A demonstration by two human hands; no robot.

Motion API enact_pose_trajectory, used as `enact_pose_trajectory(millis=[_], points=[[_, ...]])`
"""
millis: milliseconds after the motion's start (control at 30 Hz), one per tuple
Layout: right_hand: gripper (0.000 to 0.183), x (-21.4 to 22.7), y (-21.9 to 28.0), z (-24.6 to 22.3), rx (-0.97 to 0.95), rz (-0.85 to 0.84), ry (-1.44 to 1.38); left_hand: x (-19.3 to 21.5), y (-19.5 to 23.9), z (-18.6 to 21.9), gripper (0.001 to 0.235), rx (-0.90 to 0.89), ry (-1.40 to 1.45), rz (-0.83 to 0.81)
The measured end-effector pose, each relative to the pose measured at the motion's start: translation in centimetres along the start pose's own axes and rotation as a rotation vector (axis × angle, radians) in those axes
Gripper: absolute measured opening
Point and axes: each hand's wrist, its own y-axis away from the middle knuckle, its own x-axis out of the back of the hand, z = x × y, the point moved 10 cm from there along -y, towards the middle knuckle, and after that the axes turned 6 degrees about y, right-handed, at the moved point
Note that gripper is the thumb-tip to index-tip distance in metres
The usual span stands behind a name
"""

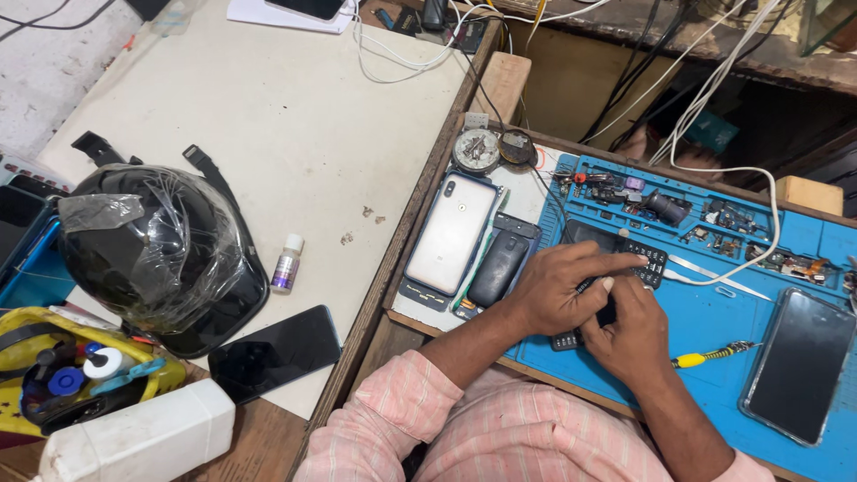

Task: The person disassembles a black feature phone, removes the battery, and uses a small tool to manipulate internal components. They then reassemble the phone, insert the battery, and connect a charging cable to test the device.

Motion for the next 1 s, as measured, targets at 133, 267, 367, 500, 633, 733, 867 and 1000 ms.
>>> enact_pose_trajectory(millis=[133, 267, 367, 500, 633, 733, 867, 1000], points=[[0.028, 0.5, -0.2, -0.7, 0.047, 0.030, -0.019, 0.1, -0.2, 0.3, 0.044, -0.003, 0.007, -0.003], [0.026, 0.4, -0.1, -0.5, 0.033, 0.026, -0.018, 0.1, -0.2, 0.4, 0.044, 0.021, -0.009, -0.008], [0.027, 0.1, -0.1, 0.1, 0.010, 0.007, -0.001, 0.1, -0.4, 0.7, 0.044, 0.004, 0.004, -0.009], [0.029, 0.0, 0.0, 0.2, 0.013, 0.008, 0.003, 0.0, -0.5, 0.8, 0.043, -0.008, -0.012, -0.018], [0.030, 0.0, -0.1, 0.2, 0.014, 0.008, 0.008, 0.0, -0.5, 0.6, 0.043, -0.001, -0.012, -0.017], [0.029, 0.0, 0.0, 0.2, 0.025, 0.012, 0.008, -0.1, -0.5, 0.6, 0.042, 0.003, -0.016, -0.021], [0.029, -0.1, 0.1, 0.3, 0.007, 0.004, -0.007, 0.2, -0.5, 1.0, 0.039, -0.001, 0.037, -0.011], [0.026, 0.3, -0.1, 0.0, 0.019, 0.025, 0.005, 0.3, -0.9, 1.9, 0.038, -0.040, 0.034, -0.010]])
